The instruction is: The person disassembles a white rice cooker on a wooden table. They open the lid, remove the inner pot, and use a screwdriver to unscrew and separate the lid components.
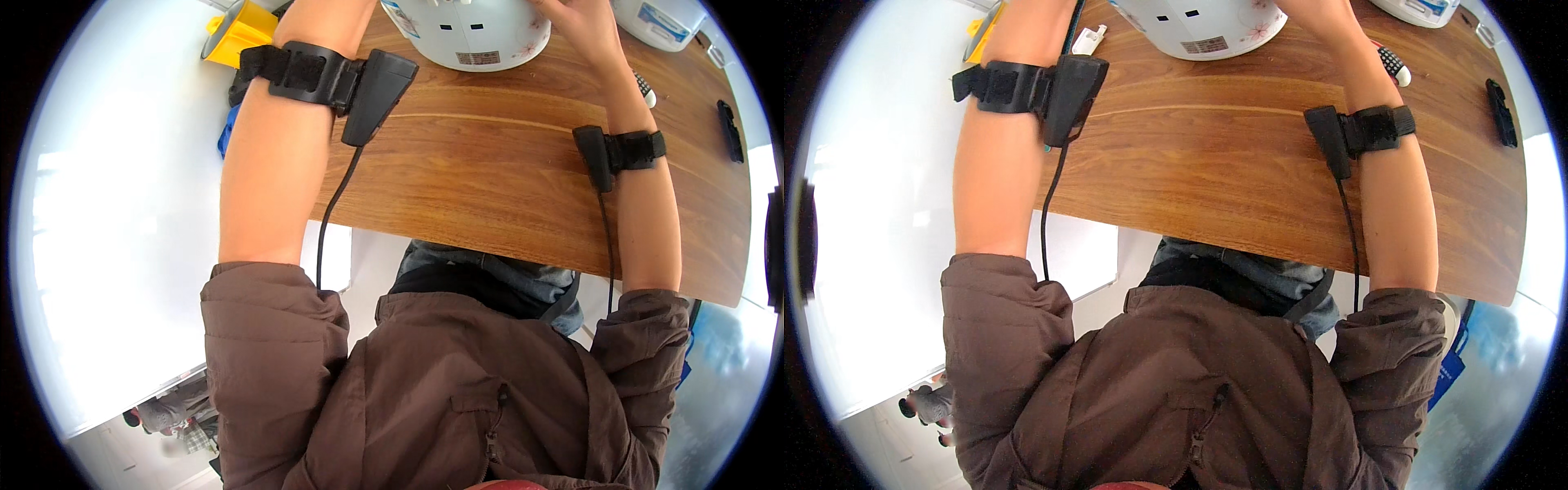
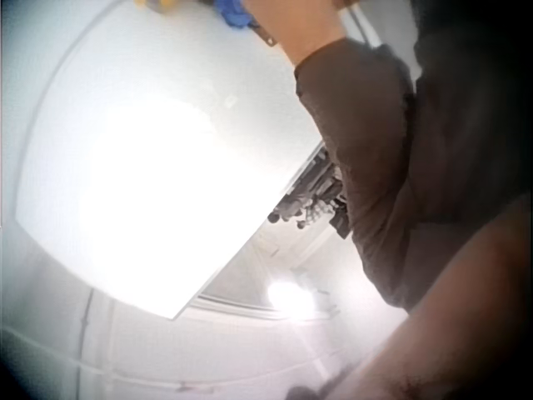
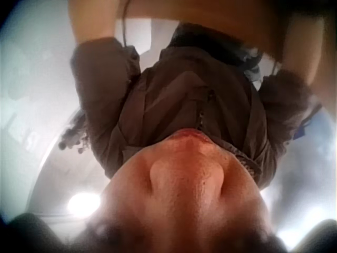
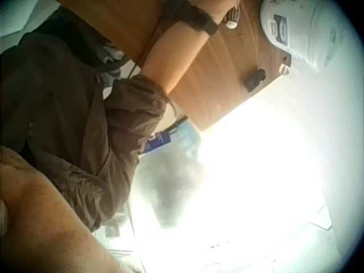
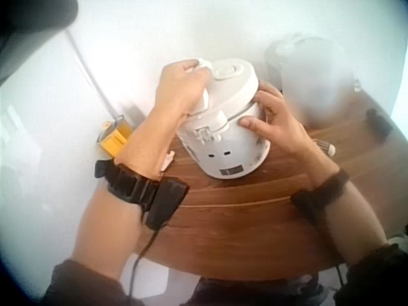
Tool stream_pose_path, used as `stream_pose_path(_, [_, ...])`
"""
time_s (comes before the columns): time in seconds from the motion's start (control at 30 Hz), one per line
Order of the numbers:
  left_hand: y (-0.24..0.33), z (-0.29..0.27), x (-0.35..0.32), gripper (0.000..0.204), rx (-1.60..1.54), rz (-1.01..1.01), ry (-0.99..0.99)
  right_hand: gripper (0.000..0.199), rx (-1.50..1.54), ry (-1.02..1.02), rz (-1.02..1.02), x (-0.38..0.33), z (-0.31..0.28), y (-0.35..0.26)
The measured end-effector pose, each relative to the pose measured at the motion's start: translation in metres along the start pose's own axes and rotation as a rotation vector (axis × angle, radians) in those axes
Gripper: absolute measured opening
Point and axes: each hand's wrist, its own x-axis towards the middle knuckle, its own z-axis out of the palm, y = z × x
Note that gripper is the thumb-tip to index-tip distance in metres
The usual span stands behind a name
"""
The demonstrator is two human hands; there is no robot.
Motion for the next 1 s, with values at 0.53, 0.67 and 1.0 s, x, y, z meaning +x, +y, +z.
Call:
stream_pose_path(0.53, [0.017, -0.027, 0.006, 0.039, 0.106, -0.118, -0.243, 0.104, 0.427, -0.015, 0.425, 0.004, 0.010, -0.002])
stream_pose_path(0.67, [0.020, -0.026, 0.019, 0.043, 0.290, -0.093, -0.321, 0.098, 0.458, -0.018, 0.448, 0.007, 0.005, -0.008])
stream_pose_path(1.0, [0.045, -0.017, 0.030, 0.047, 0.408, -0.081, -0.471, 0.086, 0.516, 0.026, 0.344, 0.004, 0.001, -0.002])
